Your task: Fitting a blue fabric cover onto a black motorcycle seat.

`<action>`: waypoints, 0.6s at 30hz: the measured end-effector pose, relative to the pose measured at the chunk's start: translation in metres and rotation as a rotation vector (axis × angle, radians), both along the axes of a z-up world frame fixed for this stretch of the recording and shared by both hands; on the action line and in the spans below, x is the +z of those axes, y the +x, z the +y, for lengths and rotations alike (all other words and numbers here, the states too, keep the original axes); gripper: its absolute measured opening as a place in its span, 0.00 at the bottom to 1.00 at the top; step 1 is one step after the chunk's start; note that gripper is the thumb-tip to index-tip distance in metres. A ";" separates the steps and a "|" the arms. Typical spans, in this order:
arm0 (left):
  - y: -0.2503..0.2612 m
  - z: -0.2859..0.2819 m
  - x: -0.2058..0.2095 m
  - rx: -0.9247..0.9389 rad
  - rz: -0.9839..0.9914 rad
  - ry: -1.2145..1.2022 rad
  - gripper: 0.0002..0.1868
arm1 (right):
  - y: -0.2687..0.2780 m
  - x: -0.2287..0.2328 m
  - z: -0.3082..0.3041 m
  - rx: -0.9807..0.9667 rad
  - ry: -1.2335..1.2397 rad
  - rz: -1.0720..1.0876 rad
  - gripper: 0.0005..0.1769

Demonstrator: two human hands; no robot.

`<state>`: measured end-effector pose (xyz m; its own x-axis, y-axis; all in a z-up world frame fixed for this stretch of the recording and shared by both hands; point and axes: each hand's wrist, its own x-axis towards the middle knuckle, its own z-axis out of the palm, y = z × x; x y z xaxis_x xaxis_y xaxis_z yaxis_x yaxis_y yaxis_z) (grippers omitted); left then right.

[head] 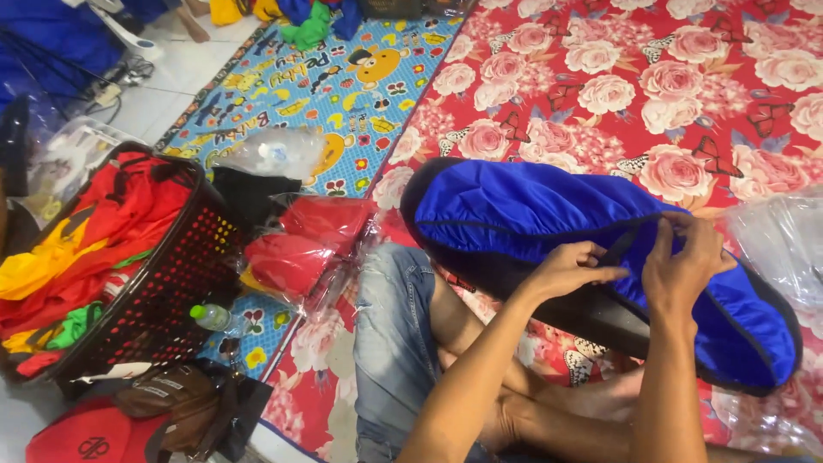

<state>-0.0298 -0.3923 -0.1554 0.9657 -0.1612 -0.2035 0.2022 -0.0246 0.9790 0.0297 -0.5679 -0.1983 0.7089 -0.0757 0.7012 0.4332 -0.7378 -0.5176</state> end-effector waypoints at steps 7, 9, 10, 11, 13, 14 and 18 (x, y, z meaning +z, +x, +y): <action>-0.011 0.012 0.000 0.100 0.019 -0.253 0.16 | -0.003 0.006 -0.013 0.032 0.022 0.057 0.04; -0.012 0.016 -0.011 0.042 -0.043 -0.262 0.13 | 0.000 0.003 -0.019 0.060 -0.037 0.046 0.02; -0.009 0.008 -0.028 0.040 -0.032 -0.272 0.13 | -0.005 0.009 -0.019 0.056 -0.047 0.057 0.02; 0.001 0.003 -0.040 0.104 -0.075 -0.253 0.14 | -0.003 0.018 -0.016 0.087 -0.066 0.062 0.04; 0.021 -0.006 -0.055 0.170 -0.114 -0.242 0.14 | -0.002 0.032 -0.011 0.117 -0.093 0.070 0.05; 0.032 -0.010 -0.057 0.247 -0.082 -0.011 0.15 | -0.001 0.037 -0.009 0.119 -0.161 0.064 0.09; 0.060 -0.045 -0.099 0.455 -0.038 -0.052 0.05 | -0.024 0.062 0.002 0.178 -0.257 0.107 0.13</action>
<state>0.0300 -0.4368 -0.2541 0.9473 0.2719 -0.1697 0.1453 0.1076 0.9835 0.0057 -0.5659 -0.1364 0.7655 0.2261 0.6024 0.5208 -0.7675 -0.3738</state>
